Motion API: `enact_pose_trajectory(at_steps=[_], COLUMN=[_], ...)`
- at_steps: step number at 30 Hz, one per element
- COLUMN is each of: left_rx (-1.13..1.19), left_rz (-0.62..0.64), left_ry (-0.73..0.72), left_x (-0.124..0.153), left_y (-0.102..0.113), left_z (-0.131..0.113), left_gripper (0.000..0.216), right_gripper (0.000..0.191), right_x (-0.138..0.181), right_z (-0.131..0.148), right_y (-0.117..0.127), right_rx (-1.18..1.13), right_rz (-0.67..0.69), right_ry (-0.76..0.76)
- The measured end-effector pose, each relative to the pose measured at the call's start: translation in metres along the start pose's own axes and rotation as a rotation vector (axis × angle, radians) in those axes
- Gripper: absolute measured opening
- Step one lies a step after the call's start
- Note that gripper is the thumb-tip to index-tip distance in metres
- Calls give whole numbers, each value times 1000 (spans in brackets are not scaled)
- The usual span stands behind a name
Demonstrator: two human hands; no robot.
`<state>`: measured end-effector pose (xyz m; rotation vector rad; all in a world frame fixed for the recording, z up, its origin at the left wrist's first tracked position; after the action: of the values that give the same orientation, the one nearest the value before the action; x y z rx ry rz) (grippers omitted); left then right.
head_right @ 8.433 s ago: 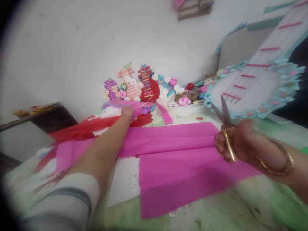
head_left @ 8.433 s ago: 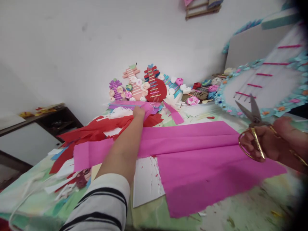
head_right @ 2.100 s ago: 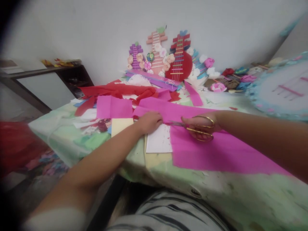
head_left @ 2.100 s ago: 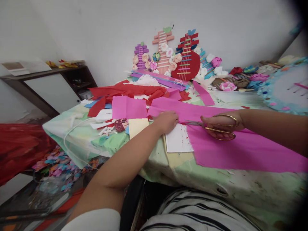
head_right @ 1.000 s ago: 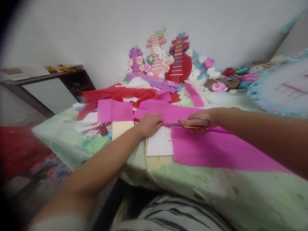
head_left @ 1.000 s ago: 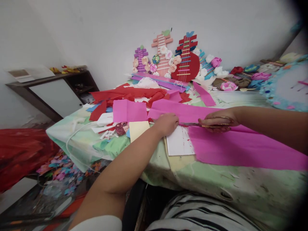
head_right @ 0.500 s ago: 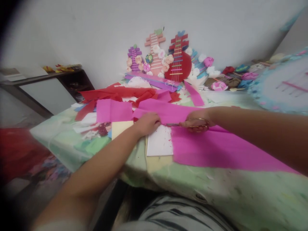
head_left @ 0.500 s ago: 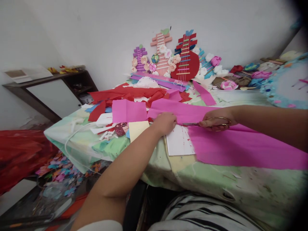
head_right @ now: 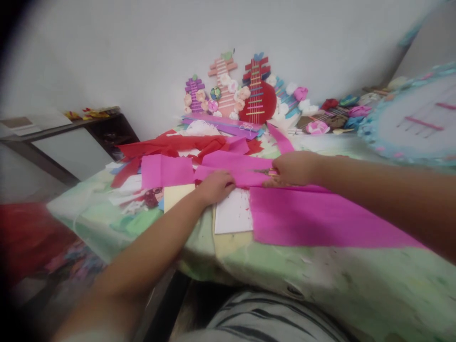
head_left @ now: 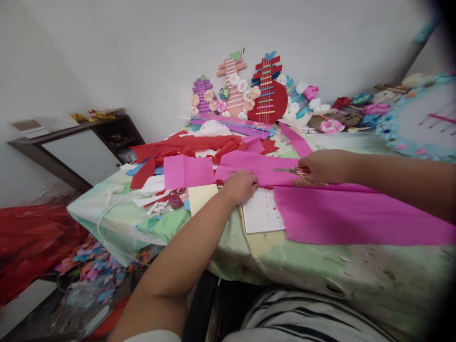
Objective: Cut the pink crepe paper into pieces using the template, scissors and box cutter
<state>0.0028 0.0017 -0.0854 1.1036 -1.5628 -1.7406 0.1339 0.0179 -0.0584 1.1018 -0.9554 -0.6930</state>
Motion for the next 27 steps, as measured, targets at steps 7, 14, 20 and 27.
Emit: enact_pose_trajectory(at_steps=[7, 14, 20, 27], left_rx=[-9, -8, 1, 4], left_rz=[-10, -16, -15, -8], left_ry=[10, 5, 1, 8], left_x=[-1, 0, 0, 0], left_y=[0, 2, 2, 2], left_z=[1, 0, -1, 0], left_gripper=[25, 25, 24, 23], right_gripper=[61, 59, 55, 50], right_x=[4, -3, -10, -14], right_z=[8, 7, 17, 30], right_y=[-21, -18, -22, -20], right_rx=[287, 388, 511, 581], right_rz=[33, 5, -10, -26], right_ry=[45, 48, 54, 94])
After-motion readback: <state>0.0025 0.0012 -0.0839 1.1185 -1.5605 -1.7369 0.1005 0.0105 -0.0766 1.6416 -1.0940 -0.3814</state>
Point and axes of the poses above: each hand's wrist, its own x-axis away from the middle knuckle, its own y-axis out of the back of the hand, z = x × y, the point moved 10 cm from there along -x, towards the middle knuckle, and after that the axes turned 6 degrees about -x, right-handed, at the moved point
